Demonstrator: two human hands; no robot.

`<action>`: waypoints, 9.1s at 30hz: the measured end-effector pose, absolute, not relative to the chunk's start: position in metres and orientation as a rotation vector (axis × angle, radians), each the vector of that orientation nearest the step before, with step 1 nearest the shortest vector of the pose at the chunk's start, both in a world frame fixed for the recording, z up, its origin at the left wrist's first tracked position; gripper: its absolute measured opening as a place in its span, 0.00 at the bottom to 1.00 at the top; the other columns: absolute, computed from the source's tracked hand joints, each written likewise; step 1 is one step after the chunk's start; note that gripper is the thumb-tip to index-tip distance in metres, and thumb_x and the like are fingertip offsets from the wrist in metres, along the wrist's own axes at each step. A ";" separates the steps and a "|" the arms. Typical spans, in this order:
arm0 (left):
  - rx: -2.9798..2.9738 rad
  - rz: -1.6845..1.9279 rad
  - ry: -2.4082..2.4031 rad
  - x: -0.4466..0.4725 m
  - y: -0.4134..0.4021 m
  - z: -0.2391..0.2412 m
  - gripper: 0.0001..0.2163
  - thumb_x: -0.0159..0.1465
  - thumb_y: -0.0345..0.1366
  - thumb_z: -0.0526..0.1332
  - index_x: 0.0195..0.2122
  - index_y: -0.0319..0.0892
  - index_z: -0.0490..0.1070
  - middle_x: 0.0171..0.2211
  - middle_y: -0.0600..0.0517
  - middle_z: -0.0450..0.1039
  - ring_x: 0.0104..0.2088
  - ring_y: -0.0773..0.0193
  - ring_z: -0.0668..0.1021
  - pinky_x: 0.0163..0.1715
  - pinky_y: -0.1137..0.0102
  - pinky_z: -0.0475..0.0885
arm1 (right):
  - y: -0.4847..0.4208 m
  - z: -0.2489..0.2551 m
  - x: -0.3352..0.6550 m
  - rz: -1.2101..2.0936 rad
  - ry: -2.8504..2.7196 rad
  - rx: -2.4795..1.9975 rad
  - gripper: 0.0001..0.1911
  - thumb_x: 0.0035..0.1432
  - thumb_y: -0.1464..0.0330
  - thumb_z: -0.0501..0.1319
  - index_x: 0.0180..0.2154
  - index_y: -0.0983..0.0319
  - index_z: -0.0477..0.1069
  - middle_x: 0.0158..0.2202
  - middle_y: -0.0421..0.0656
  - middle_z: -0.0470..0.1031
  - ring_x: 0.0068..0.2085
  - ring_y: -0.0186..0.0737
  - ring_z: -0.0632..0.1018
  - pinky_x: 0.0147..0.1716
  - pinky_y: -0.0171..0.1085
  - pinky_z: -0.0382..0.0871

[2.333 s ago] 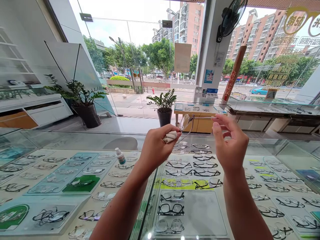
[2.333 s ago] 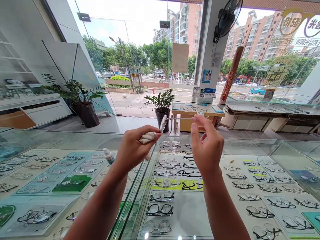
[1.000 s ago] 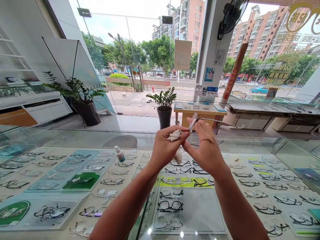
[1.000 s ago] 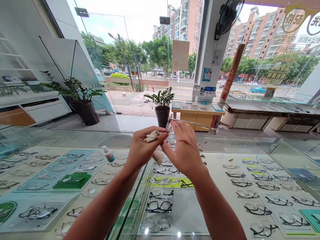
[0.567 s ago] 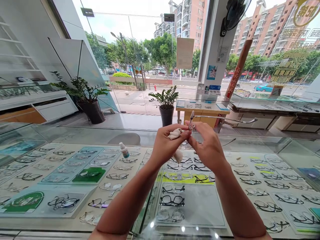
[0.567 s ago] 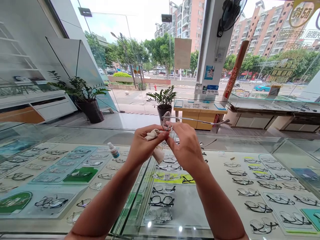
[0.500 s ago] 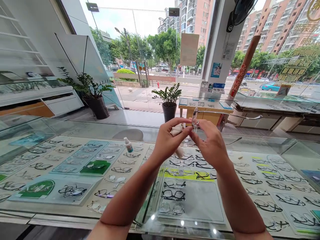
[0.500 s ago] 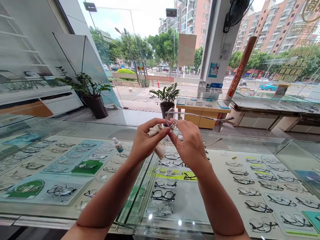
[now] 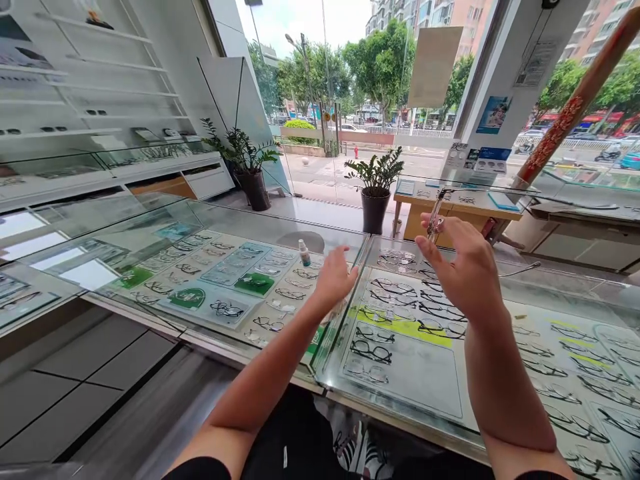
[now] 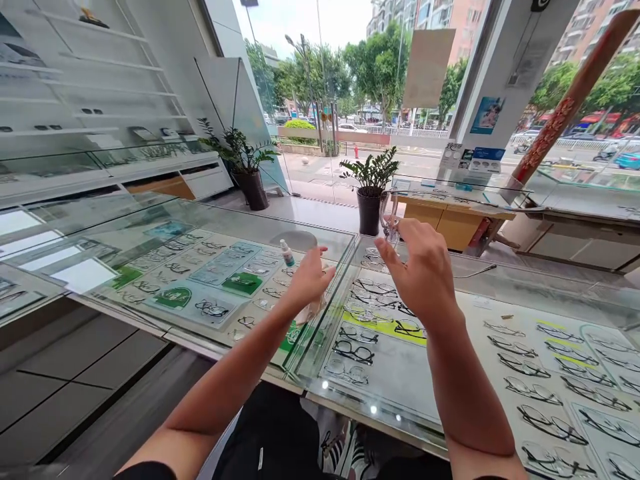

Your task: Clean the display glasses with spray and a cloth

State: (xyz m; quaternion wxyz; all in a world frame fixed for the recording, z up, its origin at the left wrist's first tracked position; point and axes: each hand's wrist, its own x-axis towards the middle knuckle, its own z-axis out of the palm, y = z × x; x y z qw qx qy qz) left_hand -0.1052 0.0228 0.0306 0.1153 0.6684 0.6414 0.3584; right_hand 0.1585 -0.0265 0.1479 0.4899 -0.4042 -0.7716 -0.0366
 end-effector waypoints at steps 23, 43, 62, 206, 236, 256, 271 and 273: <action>1.273 1.555 1.429 -0.154 0.097 0.028 0.12 0.63 0.40 0.63 0.43 0.47 0.61 0.32 0.55 0.69 0.30 0.64 0.72 0.33 0.68 0.69 | -0.033 0.155 0.170 0.333 -1.769 -0.901 0.16 0.75 0.56 0.62 0.54 0.55 0.81 0.55 0.47 0.86 0.53 0.52 0.84 0.57 0.55 0.75; 1.190 0.931 0.283 -0.049 0.042 0.150 0.38 0.60 0.82 0.41 0.22 0.47 0.53 0.18 0.57 0.44 0.19 0.67 0.52 0.17 0.66 0.50 | -0.017 0.151 0.157 0.688 -1.737 -0.860 0.16 0.75 0.54 0.61 0.48 0.55 0.81 0.48 0.44 0.84 0.51 0.48 0.81 0.56 0.48 0.73; 1.465 1.373 0.545 -0.041 0.059 0.143 0.29 0.66 0.67 0.49 0.25 0.46 0.66 0.26 0.50 0.66 0.30 0.61 0.73 0.32 0.63 0.72 | -0.006 0.147 0.152 0.931 -1.698 -0.840 0.18 0.75 0.53 0.60 0.46 0.57 0.83 0.46 0.46 0.86 0.50 0.46 0.84 0.55 0.47 0.77; 1.792 0.208 2.322 -0.146 0.185 0.055 0.25 0.54 0.46 0.78 0.50 0.47 0.76 0.51 0.39 0.84 0.52 0.42 0.85 0.43 0.61 0.77 | 0.002 0.146 0.156 1.142 -1.340 -0.688 0.19 0.72 0.50 0.62 0.46 0.54 0.84 0.46 0.46 0.83 0.43 0.44 0.80 0.45 0.45 0.73; 1.511 0.924 1.691 -0.151 0.061 -0.017 0.11 0.69 0.45 0.64 0.33 0.44 0.70 0.31 0.48 0.75 0.37 0.55 0.78 0.38 0.66 0.68 | -0.024 0.073 0.154 1.147 -1.478 -0.919 0.22 0.70 0.48 0.64 0.46 0.58 0.84 0.44 0.46 0.83 0.41 0.40 0.79 0.39 0.38 0.71; 0.938 1.184 0.550 -0.032 0.027 0.057 0.16 0.55 0.45 0.73 0.37 0.38 0.77 0.25 0.55 0.69 0.23 0.71 0.69 0.24 0.74 0.66 | -0.017 0.025 0.174 1.263 -1.392 -0.689 0.21 0.70 0.50 0.65 0.47 0.60 0.84 0.42 0.46 0.84 0.41 0.42 0.81 0.48 0.42 0.74; 1.469 1.420 0.738 -0.040 0.011 0.038 0.22 0.63 0.58 0.73 0.40 0.43 0.79 0.31 0.53 0.74 0.29 0.66 0.71 0.30 0.70 0.66 | -0.026 0.026 0.172 1.247 -1.493 -0.713 0.18 0.73 0.53 0.62 0.45 0.58 0.85 0.45 0.46 0.84 0.42 0.43 0.79 0.47 0.43 0.73; 1.539 1.478 0.743 -0.039 0.012 0.038 0.21 0.64 0.58 0.72 0.38 0.44 0.77 0.30 0.54 0.71 0.29 0.67 0.69 0.31 0.70 0.65 | -0.026 0.026 0.173 1.247 -1.508 -0.722 0.19 0.73 0.53 0.62 0.46 0.59 0.85 0.44 0.46 0.84 0.41 0.43 0.79 0.47 0.43 0.73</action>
